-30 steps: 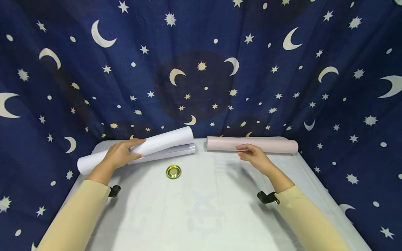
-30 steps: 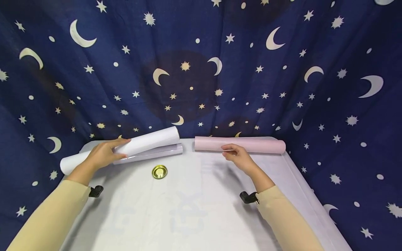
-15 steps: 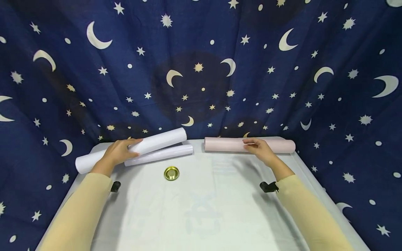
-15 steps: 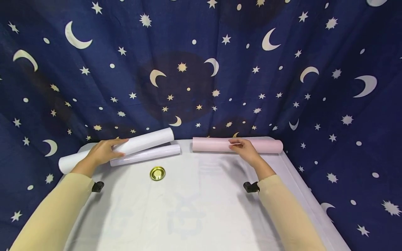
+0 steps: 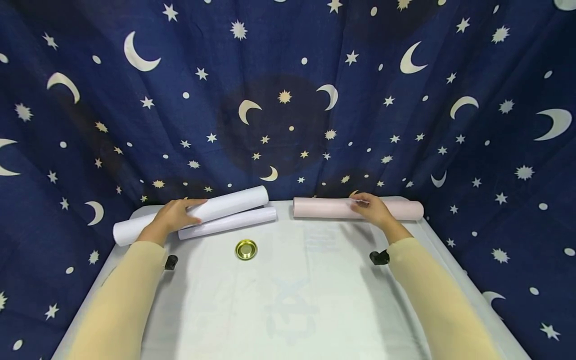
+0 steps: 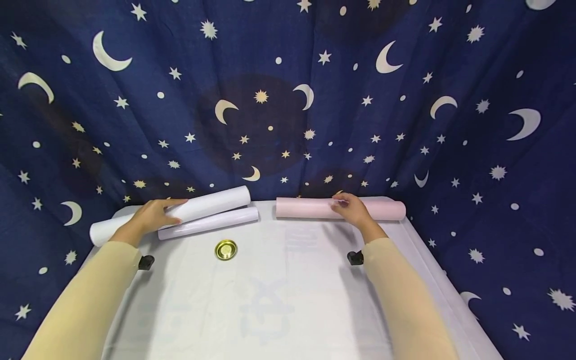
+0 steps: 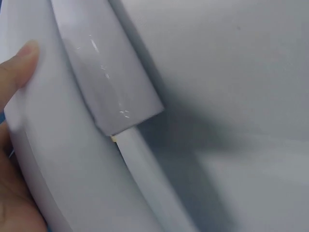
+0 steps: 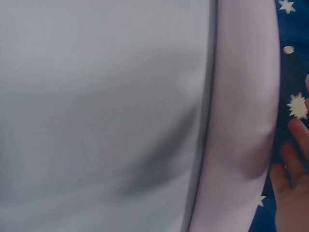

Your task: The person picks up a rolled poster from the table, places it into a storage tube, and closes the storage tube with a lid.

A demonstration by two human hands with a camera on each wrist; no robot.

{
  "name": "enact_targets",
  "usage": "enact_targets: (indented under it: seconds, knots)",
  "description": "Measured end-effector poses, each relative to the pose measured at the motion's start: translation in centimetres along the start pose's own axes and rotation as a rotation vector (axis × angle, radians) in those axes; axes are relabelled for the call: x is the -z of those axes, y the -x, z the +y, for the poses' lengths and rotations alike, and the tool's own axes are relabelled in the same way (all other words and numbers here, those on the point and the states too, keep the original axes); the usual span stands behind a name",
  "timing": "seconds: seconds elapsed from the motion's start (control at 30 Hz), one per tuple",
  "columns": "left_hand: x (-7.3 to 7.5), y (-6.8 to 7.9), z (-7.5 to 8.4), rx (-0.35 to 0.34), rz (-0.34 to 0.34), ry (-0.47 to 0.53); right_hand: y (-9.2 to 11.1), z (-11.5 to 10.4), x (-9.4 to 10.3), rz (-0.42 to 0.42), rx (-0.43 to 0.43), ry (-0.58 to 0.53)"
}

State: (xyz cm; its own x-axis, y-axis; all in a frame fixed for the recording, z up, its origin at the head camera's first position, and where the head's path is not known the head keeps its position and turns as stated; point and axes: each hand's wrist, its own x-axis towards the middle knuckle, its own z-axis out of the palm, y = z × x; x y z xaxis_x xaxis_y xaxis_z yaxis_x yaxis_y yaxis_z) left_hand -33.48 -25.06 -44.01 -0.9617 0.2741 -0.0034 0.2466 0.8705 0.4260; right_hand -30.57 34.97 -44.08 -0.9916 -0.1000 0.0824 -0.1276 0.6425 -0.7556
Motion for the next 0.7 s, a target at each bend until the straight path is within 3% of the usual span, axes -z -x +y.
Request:
enact_targets:
  seconds: [0.17,0.33,0.53,0.7]
  knots:
    - [0.0,-0.1,0.2,-0.014,-0.027,0.047,-0.5,0.7,-0.2,-0.018,0.023,0.123]
    - [0.2,-0.3,1.0,-0.024,-0.123,0.136,-0.8,1.6,-0.2,-0.006,0.071,0.22]
    - [0.0,-0.6,1.7,-0.072,-0.185,0.194,-1.1,2.0,-0.4,-0.021,0.036,0.432]
    - [-0.5,-0.6,1.3,-0.059,-0.192,0.205,-1.3,2.2,-0.7,-0.038,0.026,0.455]
